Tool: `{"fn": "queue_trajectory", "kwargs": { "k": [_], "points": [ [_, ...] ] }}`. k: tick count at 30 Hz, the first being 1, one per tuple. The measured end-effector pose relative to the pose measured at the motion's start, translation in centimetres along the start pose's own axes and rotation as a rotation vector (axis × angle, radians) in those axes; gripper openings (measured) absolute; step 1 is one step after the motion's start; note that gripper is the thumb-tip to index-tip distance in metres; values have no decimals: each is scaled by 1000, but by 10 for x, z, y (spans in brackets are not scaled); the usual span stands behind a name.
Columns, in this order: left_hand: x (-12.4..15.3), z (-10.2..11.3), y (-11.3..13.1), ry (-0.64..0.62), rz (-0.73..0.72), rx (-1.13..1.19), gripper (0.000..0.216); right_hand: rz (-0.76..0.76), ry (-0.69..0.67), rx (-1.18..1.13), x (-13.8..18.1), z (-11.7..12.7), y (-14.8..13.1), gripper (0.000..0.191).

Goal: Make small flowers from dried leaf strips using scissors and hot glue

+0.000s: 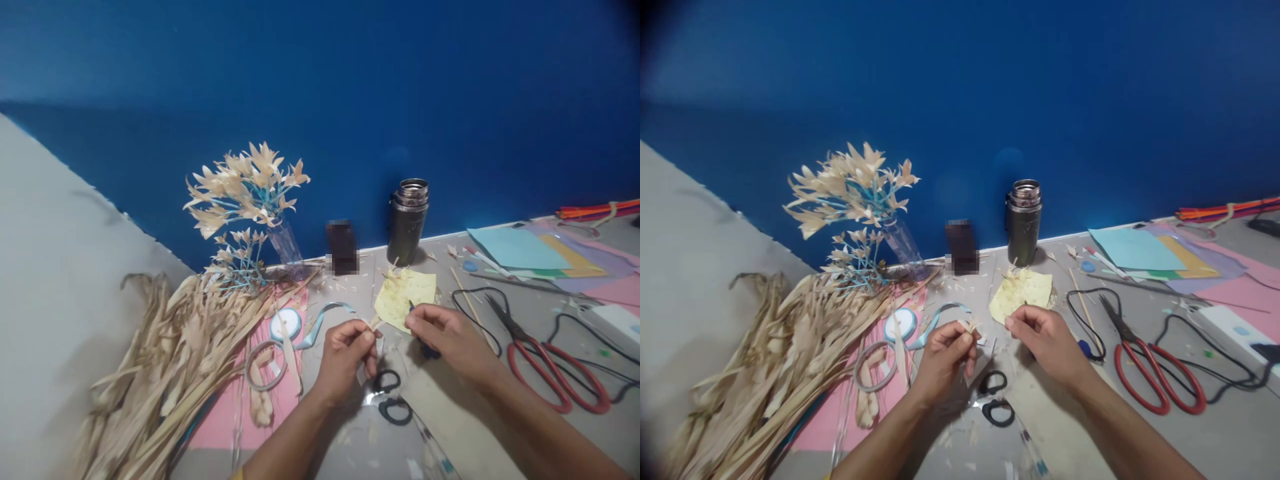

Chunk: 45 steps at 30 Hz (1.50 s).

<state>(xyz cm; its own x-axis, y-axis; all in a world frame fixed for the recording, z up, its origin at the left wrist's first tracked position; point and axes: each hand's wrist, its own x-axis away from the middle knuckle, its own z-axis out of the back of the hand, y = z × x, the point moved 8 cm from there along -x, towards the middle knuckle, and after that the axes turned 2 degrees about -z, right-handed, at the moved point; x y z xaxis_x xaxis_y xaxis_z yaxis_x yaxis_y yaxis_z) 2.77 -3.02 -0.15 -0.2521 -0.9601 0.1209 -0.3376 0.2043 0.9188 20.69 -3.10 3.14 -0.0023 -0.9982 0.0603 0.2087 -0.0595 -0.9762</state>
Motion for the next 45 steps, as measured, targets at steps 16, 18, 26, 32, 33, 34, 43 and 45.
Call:
{"fn": "queue_trajectory", "kwargs": {
  "k": [16, 18, 26, 32, 33, 34, 43, 45],
  "points": [
    [37, 76, 18, 406, -103, 80, 57, -98, -94, 645, -189, -45, 12, 34],
    [37, 81, 16, 417, -110, 65, 57, -101, -86, 654, -194, -46, 12, 34],
    [39, 80, 1, 462, -47, 20, 62, -109, -57, 674, -205, -44, 10, 34],
    [38, 83, 2, 449, -50, -14, 65, -90, -46, 690, -222, -58, 7, 34],
    [38, 84, 1, 452, -46, -13, 65, -86, -44, 695, -224, -60, 7, 34],
    [38, 84, 1, 456, -38, -13, 66, -82, -42, 699, -225, -61, 7, 34],
    [40, 83, 1, 485, -12, 23, 71, 26, -41, 700, -202, -57, -17, 24],
    [40, 83, 1, 484, -11, 22, 69, 93, -69, 663, -171, -54, -30, 23]
  ]
}}
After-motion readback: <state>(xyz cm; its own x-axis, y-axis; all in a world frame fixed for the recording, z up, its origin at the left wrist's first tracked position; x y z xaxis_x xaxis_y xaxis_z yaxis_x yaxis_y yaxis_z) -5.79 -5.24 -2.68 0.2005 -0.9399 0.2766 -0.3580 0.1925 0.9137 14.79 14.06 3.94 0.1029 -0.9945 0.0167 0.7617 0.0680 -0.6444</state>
